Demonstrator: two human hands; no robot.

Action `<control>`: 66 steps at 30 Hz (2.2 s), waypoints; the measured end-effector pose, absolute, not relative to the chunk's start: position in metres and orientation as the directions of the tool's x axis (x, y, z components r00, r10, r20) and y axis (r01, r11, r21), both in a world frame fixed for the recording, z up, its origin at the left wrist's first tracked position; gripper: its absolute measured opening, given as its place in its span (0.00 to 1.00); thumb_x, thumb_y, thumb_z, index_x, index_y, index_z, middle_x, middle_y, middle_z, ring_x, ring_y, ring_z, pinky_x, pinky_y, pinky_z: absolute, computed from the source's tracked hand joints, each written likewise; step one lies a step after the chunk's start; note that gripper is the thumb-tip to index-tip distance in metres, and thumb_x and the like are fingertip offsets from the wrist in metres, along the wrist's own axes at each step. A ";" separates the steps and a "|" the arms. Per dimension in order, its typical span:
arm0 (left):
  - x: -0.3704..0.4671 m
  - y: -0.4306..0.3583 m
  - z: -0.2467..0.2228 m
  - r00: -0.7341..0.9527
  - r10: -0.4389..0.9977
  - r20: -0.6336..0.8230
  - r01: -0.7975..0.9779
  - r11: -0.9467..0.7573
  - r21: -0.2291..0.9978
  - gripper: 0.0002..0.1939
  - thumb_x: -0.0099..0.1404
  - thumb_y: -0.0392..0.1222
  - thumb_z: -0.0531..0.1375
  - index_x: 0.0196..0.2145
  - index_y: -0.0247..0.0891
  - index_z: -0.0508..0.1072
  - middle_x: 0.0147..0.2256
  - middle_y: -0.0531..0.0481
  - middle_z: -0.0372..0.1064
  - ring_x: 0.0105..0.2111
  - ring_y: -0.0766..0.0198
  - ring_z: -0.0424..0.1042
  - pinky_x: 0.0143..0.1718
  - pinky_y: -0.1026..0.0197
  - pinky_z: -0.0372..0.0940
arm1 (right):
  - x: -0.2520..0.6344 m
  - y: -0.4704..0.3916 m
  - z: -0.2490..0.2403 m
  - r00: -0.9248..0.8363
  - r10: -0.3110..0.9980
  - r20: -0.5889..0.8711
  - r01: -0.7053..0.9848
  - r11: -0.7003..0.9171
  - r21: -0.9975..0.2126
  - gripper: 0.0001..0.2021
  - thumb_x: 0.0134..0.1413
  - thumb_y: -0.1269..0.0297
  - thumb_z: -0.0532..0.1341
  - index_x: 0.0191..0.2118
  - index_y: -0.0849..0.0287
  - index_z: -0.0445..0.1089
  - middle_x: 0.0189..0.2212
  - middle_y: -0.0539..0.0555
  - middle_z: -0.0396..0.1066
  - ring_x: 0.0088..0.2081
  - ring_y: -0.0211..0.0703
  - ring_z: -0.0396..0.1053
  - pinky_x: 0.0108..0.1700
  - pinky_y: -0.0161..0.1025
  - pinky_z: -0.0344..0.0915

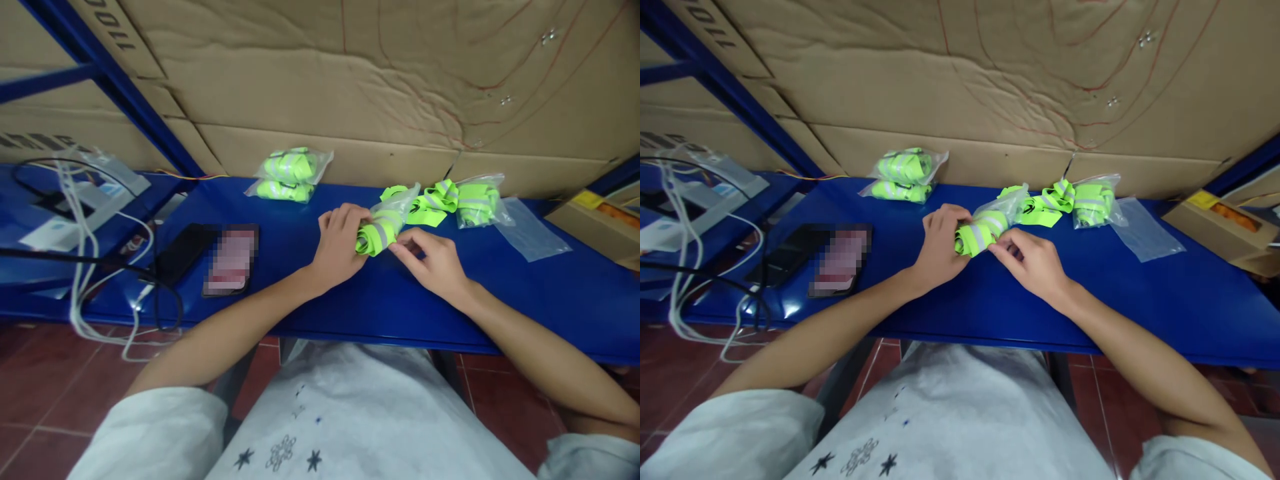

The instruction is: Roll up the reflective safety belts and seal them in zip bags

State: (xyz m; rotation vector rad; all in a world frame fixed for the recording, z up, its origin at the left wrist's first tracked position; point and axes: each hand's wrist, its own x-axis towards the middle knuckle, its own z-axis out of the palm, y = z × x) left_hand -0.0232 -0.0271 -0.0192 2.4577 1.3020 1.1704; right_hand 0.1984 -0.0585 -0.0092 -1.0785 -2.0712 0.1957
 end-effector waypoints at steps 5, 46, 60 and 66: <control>-0.024 -0.029 -0.017 0.370 0.740 0.562 0.711 -0.615 0.341 0.22 0.56 0.30 0.61 0.49 0.39 0.66 0.53 0.38 0.70 0.52 0.46 0.67 0.49 0.50 0.57 | 0.198 -0.058 -0.010 -0.272 0.745 0.608 0.616 0.621 -0.485 0.09 0.64 0.56 0.66 0.41 0.55 0.70 0.32 0.50 0.76 0.28 0.37 0.73 0.32 0.34 0.72; -0.017 -0.027 -0.038 0.484 0.520 0.704 0.388 -0.849 0.360 0.18 0.70 0.43 0.64 0.54 0.43 0.66 0.54 0.43 0.65 0.53 0.56 0.73 0.48 0.58 0.73 | 0.198 -0.058 -0.018 -0.146 0.914 0.378 0.386 0.405 -0.829 0.17 0.68 0.49 0.62 0.33 0.55 0.66 0.20 0.46 0.67 0.22 0.37 0.64 0.27 0.38 0.60; -0.015 -0.031 -0.032 0.607 0.463 0.646 0.541 -0.836 0.091 0.13 0.71 0.30 0.54 0.51 0.39 0.70 0.54 0.40 0.67 0.47 0.55 0.72 0.50 0.53 0.72 | 0.190 -0.072 -0.018 -0.243 0.800 0.549 0.557 0.578 -0.596 0.08 0.69 0.61 0.62 0.37 0.55 0.64 0.26 0.46 0.68 0.27 0.35 0.69 0.32 0.36 0.65; -0.014 -0.023 -0.042 0.500 0.566 0.656 0.471 -0.813 0.342 0.20 0.68 0.35 0.62 0.55 0.39 0.63 0.55 0.38 0.63 0.54 0.50 0.69 0.55 0.50 0.71 | 0.192 -0.056 -0.022 -0.218 0.833 0.508 0.494 0.543 -0.679 0.07 0.68 0.60 0.62 0.40 0.55 0.65 0.32 0.49 0.70 0.32 0.37 0.71 0.36 0.35 0.69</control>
